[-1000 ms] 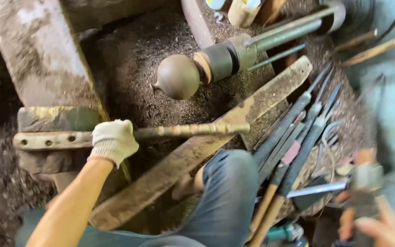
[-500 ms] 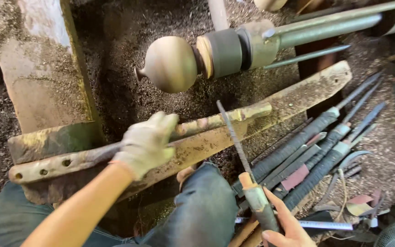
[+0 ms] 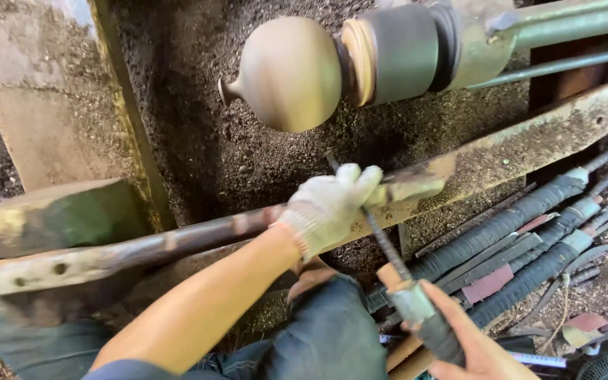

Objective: The recorder is turning a wooden vase on a lathe and applying glue to cracks or joints.

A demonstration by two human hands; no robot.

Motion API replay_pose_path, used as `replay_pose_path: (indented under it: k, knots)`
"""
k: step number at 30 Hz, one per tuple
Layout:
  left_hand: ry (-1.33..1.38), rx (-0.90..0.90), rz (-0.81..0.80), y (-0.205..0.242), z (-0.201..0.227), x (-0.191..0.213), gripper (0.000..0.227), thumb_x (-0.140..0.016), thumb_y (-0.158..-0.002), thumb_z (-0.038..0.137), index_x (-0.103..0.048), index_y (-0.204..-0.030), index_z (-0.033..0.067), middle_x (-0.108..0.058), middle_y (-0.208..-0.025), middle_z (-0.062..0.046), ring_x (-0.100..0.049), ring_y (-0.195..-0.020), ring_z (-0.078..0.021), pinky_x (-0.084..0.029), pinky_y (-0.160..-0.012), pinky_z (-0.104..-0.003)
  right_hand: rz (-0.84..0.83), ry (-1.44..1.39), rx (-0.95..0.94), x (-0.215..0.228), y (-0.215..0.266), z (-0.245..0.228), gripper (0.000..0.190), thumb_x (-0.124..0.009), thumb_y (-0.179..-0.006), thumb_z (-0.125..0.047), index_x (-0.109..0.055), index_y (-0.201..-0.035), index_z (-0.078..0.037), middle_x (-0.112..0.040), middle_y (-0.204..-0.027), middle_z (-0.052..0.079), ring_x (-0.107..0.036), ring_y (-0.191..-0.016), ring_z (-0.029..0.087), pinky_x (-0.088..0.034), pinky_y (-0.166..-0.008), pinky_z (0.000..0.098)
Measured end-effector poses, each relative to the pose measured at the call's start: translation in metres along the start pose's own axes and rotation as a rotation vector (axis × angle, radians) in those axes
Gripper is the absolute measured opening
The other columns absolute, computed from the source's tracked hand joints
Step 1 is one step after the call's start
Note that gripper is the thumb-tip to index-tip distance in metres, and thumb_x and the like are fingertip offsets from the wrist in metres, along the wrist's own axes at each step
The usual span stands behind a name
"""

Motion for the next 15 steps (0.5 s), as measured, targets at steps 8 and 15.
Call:
replay_pose_path:
  k: [8, 15]
  knots:
    - [-0.034, 0.374, -0.357, -0.013, -0.022, 0.021, 0.041, -0.080, -0.072, 0.022, -0.066, -0.108, 0.0083, -0.065, -0.111, -0.022, -0.067, -0.104, -0.0391, -0.058, -0.089, -0.046, -0.004, -0.091, -0.389, 0.000, -0.040, -0.011, 0.115, -0.074, -0.083, 0.005, -0.009, -0.169, -0.035, -0.061, -0.105, 0.011, -0.058, -0.065, 0.015, -0.054, -0.057, 0.0288]
    - [0.009, 0.378, -0.181, -0.011, -0.024, 0.022, 0.042, -0.084, -0.067, 0.024, -0.069, -0.101, 0.0070, -0.061, -0.114, -0.024, -0.063, -0.109, -0.0397, -0.055, -0.092, -0.046, 0.009, -0.096, -0.277, -0.008, -0.061, -0.037, 0.116, -0.069, -0.072, 0.006, -0.015, -0.169, -0.028, -0.060, -0.098, 0.006, -0.056, -0.080, 0.013, -0.050, -0.078, 0.0263]
Point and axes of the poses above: each hand's wrist, its own y-axis away from the middle knuckle, its own x-axis out of the back of the hand, z = x × y, the point moved 5 cm from there along -y, towards the middle knuckle
